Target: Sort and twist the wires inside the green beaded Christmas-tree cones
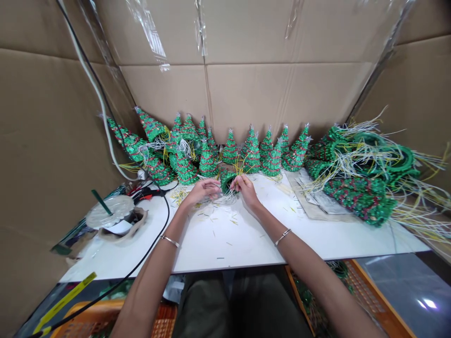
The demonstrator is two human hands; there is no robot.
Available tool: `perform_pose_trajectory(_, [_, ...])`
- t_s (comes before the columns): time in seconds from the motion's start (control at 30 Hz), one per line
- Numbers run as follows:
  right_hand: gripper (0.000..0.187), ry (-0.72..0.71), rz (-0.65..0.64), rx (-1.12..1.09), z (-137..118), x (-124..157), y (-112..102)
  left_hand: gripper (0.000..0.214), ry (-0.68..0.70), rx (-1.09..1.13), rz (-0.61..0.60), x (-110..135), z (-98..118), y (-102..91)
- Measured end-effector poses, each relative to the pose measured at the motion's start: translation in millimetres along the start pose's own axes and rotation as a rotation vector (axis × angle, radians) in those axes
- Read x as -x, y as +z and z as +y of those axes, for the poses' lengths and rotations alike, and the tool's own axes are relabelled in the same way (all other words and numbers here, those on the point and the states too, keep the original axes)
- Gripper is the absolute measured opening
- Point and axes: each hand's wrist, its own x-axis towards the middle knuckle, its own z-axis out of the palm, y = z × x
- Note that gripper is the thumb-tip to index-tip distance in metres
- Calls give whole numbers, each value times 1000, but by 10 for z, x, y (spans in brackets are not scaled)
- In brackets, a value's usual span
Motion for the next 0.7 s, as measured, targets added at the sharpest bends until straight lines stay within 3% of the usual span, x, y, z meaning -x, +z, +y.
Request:
perform_pose_trajectory(0.23, [38,-8,30,-68,3,1,-3,41,240,-249,12,55,149,138])
perform_pose_trajectory(0.47, [36,31,34,-164,49,-5,19,31,234,-201,-97,93,178,320])
perform_pose_trajectory(0.6, [35,42,34,-156,30,-2,15,32,209,-183,-192,95,188,261])
perform_pose_trajectory(0.7, [35,45,36,-144,16,1,21,25,281,-345,-148,96,228,221])
